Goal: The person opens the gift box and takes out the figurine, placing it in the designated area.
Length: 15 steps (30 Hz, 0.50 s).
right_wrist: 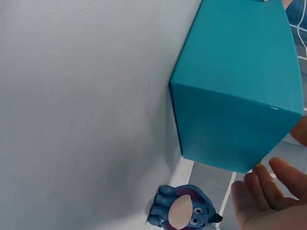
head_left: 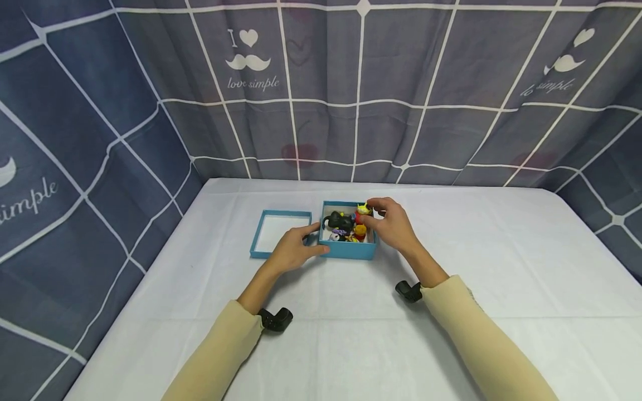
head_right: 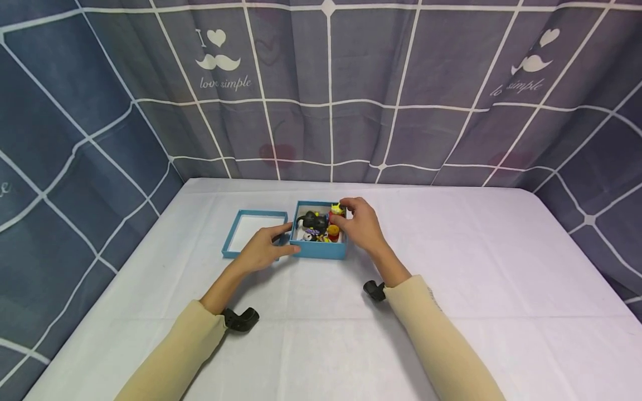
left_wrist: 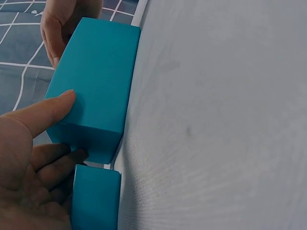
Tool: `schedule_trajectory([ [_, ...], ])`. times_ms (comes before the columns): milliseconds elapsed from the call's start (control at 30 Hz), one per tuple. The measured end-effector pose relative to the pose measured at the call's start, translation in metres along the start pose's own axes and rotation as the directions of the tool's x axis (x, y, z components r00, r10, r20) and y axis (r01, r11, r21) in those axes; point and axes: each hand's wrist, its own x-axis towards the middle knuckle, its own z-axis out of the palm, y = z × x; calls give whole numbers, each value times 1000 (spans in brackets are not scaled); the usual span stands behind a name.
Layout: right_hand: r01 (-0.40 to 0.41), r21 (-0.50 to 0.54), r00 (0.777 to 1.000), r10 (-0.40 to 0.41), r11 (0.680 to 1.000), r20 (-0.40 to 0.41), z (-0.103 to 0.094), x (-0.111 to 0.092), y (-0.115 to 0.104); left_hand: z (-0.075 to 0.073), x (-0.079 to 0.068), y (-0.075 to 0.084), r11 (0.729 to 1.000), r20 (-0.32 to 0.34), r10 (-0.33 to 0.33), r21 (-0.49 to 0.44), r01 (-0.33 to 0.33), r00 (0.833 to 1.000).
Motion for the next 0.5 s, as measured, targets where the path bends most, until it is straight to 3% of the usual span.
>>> schedule_trajectory([
  [200, -27, -71, 999, 25, 997, -34, 4, 4, 0, 0, 0, -1, 1000, -1, -3, 0, 3, 1000],
  [500, -91, -105, 996, 89, 990, -24, 7, 7, 1, 0, -1, -1, 1000, 2, -7, -6, 7, 1000],
])
